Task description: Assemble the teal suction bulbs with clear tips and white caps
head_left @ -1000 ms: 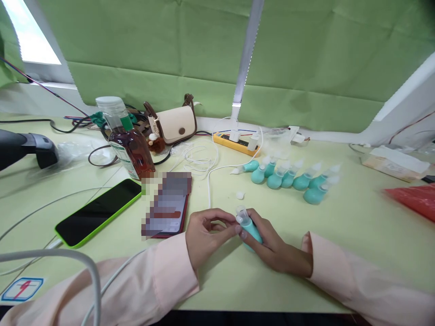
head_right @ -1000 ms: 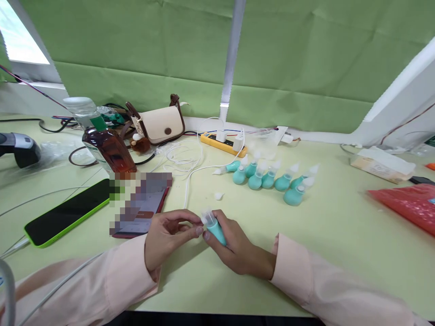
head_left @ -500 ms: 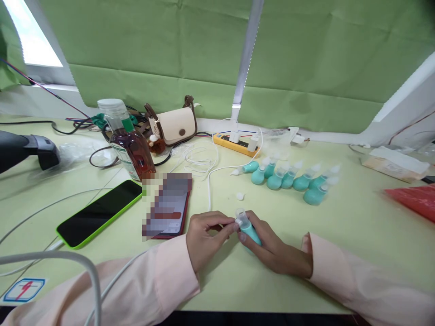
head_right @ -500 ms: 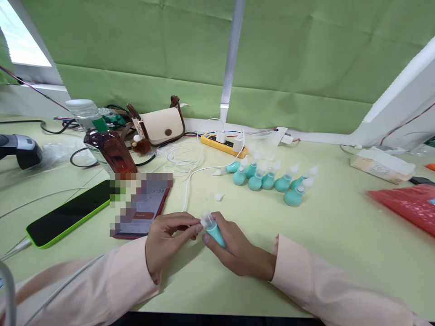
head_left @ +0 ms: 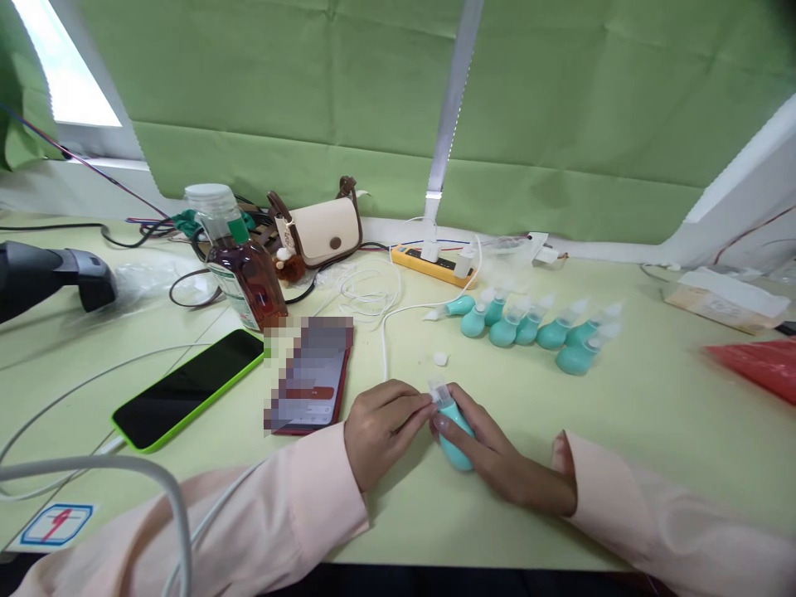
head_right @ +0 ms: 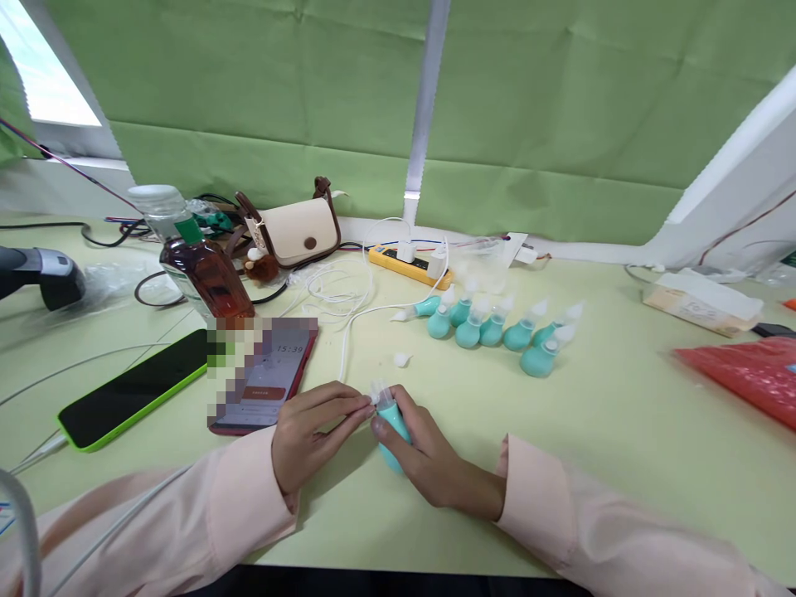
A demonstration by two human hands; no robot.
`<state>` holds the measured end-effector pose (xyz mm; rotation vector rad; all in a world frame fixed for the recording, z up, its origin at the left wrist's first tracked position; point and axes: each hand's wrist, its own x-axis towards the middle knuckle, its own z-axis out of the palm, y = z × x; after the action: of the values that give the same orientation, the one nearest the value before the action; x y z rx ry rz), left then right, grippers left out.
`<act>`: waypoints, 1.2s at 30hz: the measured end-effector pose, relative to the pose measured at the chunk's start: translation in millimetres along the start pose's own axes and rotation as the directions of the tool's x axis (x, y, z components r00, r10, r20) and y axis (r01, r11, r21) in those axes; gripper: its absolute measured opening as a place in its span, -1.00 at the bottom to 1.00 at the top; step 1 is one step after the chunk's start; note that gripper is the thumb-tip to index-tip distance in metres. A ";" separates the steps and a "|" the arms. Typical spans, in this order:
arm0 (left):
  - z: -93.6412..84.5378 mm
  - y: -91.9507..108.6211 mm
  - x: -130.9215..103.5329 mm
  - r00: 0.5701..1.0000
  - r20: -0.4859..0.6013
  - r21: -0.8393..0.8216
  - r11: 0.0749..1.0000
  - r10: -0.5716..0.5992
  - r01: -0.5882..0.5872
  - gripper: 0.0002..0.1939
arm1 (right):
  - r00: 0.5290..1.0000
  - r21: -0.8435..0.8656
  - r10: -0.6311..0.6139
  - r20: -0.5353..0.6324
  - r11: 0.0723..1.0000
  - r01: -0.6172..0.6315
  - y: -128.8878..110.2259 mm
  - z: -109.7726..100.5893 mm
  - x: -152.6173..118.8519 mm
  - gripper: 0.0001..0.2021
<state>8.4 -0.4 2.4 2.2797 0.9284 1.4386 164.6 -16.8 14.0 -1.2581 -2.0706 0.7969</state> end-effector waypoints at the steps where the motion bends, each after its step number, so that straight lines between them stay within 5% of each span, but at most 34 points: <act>1: -0.1 0.3 0.5 1.000 -0.004 -0.018 1.000 -0.020 0.020 -0.89 | 0.999 0.017 0.028 0.027 0.999 -0.029 -0.1 -0.4 -0.2 -0.83; 8: 0.8 1.2 0.7 0.997 -0.035 -0.083 0.994 -0.070 0.067 -0.91 | 0.981 0.084 0.163 0.109 0.981 -0.172 -1.1 -3.5 -0.6 -0.81; 16: 0.0 -6.8 2.0 0.996 -0.050 -0.051 0.996 0.067 -0.070 -0.90 | 0.972 0.225 0.178 0.153 0.952 -0.210 -2.4 -1.9 -2.0 -0.80; 19: -1.9 -5.6 3.7 1.000 -0.013 -0.138 0.990 -0.024 0.022 -0.92 | 0.969 0.340 0.174 0.176 0.913 -0.226 -2.6 -0.2 -2.3 -0.78; 23: -1.9 -4.0 3.9 0.992 0.000 -0.196 0.973 -0.127 0.125 -0.96 | 0.966 0.240 0.204 0.160 0.941 -0.239 -7.7 -4.7 -2.2 -0.79; 30: 0.1 -3.8 -0.2 0.980 -0.078 -0.041 0.982 0.181 -0.184 -0.87 | 0.977 0.177 0.149 0.154 0.969 -0.175 -14.5 -12.4 -3.8 -0.75; 36: 0.5 -3.4 -4.4 0.971 -0.084 0.044 0.974 0.226 -0.223 -0.84 | 0.975 0.073 0.184 0.128 0.978 -0.194 -17.3 -10.4 -2.6 -0.79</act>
<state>6.3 -0.7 -2.8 2.4286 0.7429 1.6390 163.6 -23.7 33.1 -1.4057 -2.0068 1.0603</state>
